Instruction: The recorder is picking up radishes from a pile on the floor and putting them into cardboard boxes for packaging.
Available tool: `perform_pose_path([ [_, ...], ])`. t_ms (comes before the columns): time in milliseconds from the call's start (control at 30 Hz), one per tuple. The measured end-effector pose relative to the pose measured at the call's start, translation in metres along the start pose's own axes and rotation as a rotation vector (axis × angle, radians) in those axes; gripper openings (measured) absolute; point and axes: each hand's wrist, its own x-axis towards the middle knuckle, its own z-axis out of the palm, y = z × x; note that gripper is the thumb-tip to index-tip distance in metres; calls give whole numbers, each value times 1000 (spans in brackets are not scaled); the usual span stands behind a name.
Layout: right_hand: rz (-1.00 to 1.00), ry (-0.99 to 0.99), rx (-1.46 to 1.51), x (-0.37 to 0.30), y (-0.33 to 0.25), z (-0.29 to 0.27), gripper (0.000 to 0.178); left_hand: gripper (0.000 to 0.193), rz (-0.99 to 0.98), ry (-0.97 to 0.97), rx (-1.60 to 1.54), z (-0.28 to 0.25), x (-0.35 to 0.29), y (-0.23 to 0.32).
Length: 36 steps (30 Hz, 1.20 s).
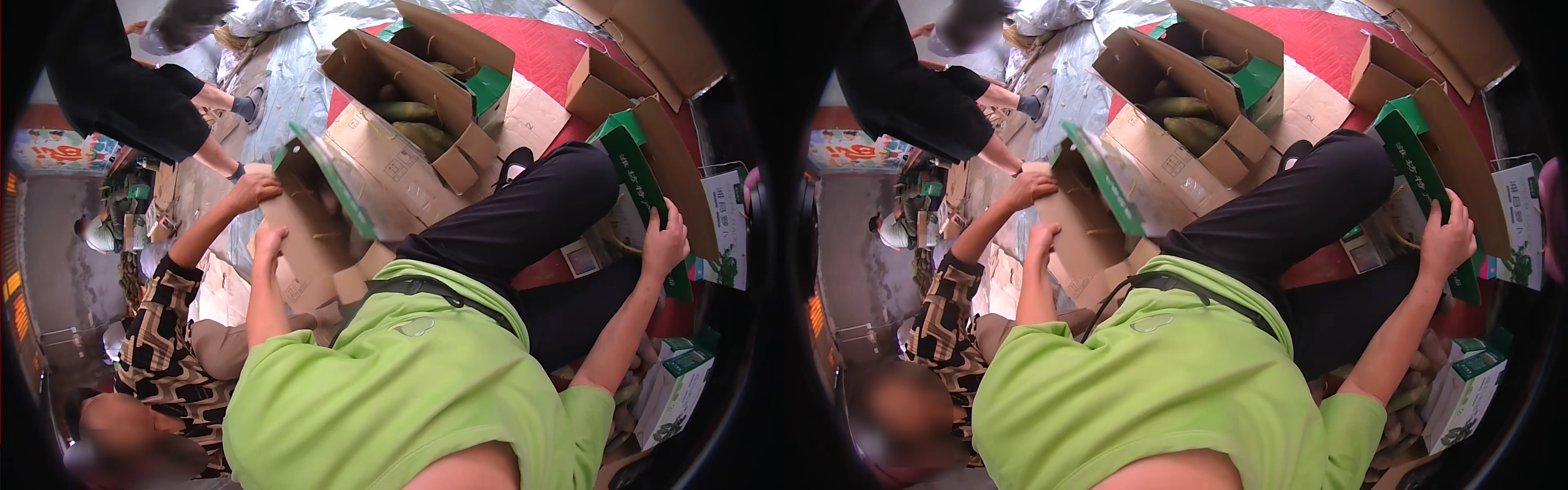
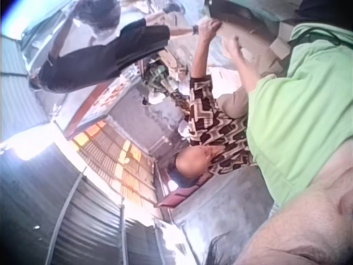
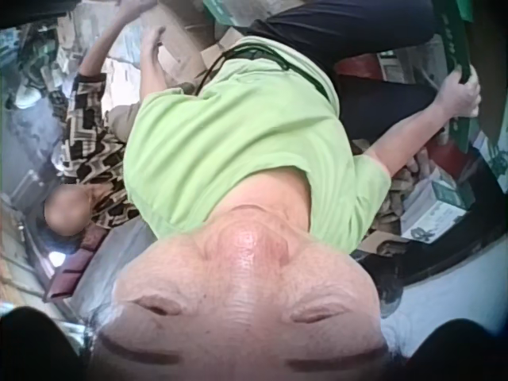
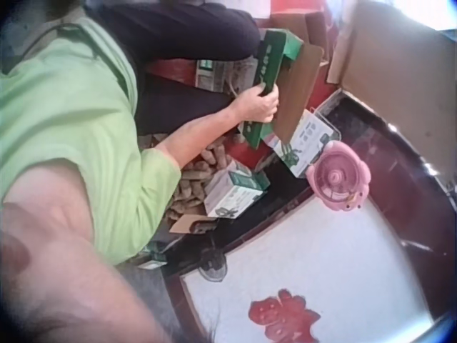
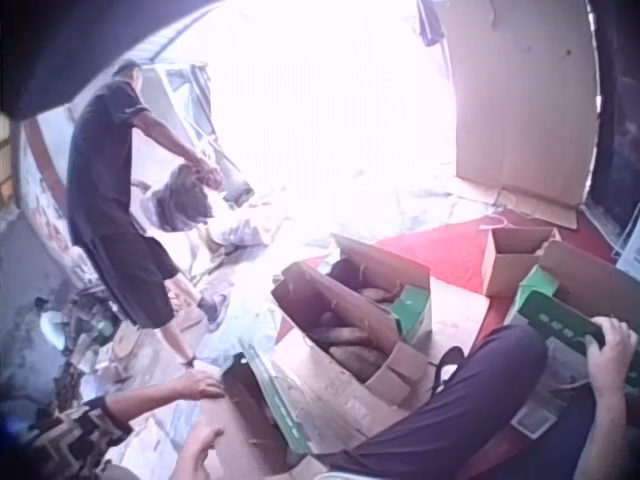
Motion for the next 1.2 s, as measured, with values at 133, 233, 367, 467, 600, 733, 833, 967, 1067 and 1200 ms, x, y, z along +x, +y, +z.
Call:
perform_pose_path([
  [133, 0, 17, 6, -4, 2, -2, 32, 22, -136, 119, 261, -37, -10, -30],
  [233, -16, 22, 17, -3, -6, 1, 31, 26, -280, 168, 435, -66, -23, -59],
  [367, -11, 23, 24, -5, -6, -3, 31, 34, -477, -24, 547, -98, -29, -51],
  [467, -32, 72, 59, -6, -7, 3, 31, 24, 211, -509, 1273, -195, 34, -80],
  [600, -15, 95, 38, -8, -8, -3, 29, 28, 602, 171, 807, -51, -20, 89],
  [733, 3, 106, 68, -10, -7, 0, 26, 31, 661, -220, 389, 63, -12, 140],
  [833, 8, 101, 105, -9, -14, -6, 26, 40, 383, -418, 56, 124, -23, 154],
  [967, -3, 105, 120, -10, -16, -7, 26, 47, 135, -446, -254, 172, 7, 144],
  [1067, -8, 85, 132, -10, -17, -8, 26, 52, 854, -58, -78, 168, 6, 149],
  [1200, -8, 102, 81, -13, -7, -10, 27, 54, 1356, 139, 294, 154, -34, 215],
])
